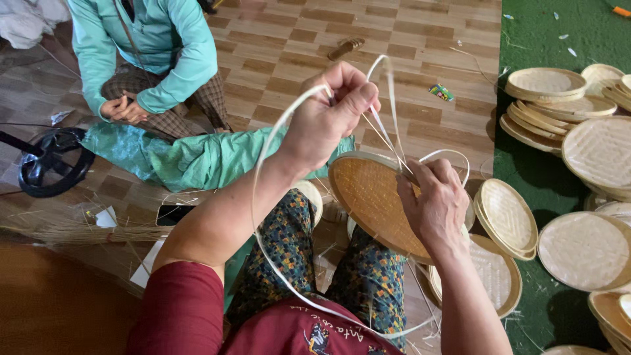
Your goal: The person sits on the floor and weaves a white plastic strip around the rim of a round woven basket base. They repeatedly thread the strip through the existing weave and pull it tight to secure the edge.
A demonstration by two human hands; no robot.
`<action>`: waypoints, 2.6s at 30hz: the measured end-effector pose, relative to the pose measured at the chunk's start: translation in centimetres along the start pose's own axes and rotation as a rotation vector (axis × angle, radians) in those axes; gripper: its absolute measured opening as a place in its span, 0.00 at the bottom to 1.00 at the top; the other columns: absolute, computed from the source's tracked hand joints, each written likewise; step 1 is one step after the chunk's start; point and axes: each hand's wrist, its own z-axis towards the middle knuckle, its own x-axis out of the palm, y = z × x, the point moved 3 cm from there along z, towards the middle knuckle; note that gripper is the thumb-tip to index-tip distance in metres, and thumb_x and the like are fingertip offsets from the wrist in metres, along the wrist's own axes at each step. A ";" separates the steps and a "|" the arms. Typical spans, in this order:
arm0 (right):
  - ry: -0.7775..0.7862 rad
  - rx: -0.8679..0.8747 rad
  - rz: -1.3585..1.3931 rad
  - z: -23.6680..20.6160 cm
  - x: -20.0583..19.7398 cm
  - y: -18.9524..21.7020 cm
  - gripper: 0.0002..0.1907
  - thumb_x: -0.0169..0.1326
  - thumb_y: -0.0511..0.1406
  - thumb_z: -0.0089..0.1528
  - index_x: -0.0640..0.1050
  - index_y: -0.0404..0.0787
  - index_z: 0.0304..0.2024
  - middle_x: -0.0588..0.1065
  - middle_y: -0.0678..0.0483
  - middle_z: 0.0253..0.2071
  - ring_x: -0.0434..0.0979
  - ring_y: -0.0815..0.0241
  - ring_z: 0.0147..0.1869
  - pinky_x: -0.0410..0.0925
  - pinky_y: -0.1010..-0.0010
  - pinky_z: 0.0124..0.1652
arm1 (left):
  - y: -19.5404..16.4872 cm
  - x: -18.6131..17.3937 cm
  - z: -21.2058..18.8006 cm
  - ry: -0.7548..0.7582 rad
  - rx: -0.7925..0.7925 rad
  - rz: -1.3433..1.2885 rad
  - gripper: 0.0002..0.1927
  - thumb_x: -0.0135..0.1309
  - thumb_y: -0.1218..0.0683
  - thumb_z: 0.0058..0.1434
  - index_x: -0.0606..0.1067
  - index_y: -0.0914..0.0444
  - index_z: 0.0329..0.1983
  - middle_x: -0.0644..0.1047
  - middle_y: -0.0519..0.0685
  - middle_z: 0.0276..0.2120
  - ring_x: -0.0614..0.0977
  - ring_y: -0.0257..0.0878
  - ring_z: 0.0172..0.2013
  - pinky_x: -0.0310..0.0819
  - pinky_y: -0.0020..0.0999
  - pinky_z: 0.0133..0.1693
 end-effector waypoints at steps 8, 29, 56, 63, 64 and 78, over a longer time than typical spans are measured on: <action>-0.021 -0.012 -0.003 0.8 0.6 0.0 0.13 0.61 0.39 0.61 0.84 0.45 0.47 0.75 0.50 0.39 0.78 0.49 0.44 0.70 0.59 0.43 | -1.5 -0.6 0.8 -0.013 0.292 0.412 0.09 0.57 0.53 0.75 0.73 0.63 0.43 0.78 0.43 0.34 0.77 0.27 0.34 0.74 0.26 0.37; 0.000 -0.012 -0.041 0.8 1.1 0.8 0.14 0.62 0.39 0.61 0.84 0.45 0.49 0.74 0.51 0.37 0.77 0.50 0.42 0.70 0.59 0.40 | -3.1 -1.1 -2.7 0.464 -0.180 -0.408 0.11 0.58 0.51 0.72 0.80 0.65 0.44 0.76 0.43 0.37 0.66 0.24 0.26 0.56 0.20 0.26; 0.017 0.034 -0.019 0.2 1.1 -0.5 0.12 0.62 0.39 0.63 0.84 0.41 0.47 0.75 0.49 0.40 0.77 0.49 0.43 0.70 0.59 0.41 | 0.2 -1.8 0.9 0.088 -0.163 -0.506 0.07 0.53 0.54 0.74 0.77 0.63 0.47 0.76 0.47 0.35 0.66 0.25 0.26 0.58 0.20 0.27; -0.009 0.152 0.063 -0.5 -0.4 -3.7 0.11 0.62 0.37 0.63 0.83 0.37 0.44 0.76 0.47 0.42 0.77 0.48 0.43 0.69 0.58 0.42 | 8.0 1.1 -3.8 0.083 0.071 0.154 0.13 0.52 0.48 0.75 0.79 0.61 0.48 0.83 0.48 0.43 0.77 0.30 0.33 0.74 0.25 0.34; -0.015 0.145 0.057 -0.5 -0.6 -4.0 0.11 0.62 0.38 0.63 0.83 0.37 0.43 0.76 0.46 0.42 0.77 0.48 0.44 0.69 0.58 0.43 | 9.9 2.3 -5.0 0.139 0.062 0.108 0.09 0.58 0.53 0.77 0.79 0.65 0.48 0.81 0.51 0.45 0.82 0.38 0.45 0.81 0.34 0.49; 0.088 0.407 0.163 -1.8 -2.2 -6.4 0.15 0.65 0.40 0.60 0.84 0.41 0.48 0.75 0.49 0.40 0.76 0.54 0.40 0.68 0.64 0.41 | 27.7 3.8 -13.6 0.106 -0.365 0.518 0.06 0.56 0.61 0.61 0.82 0.63 0.38 0.85 0.50 0.34 0.86 0.37 0.34 0.81 0.33 0.38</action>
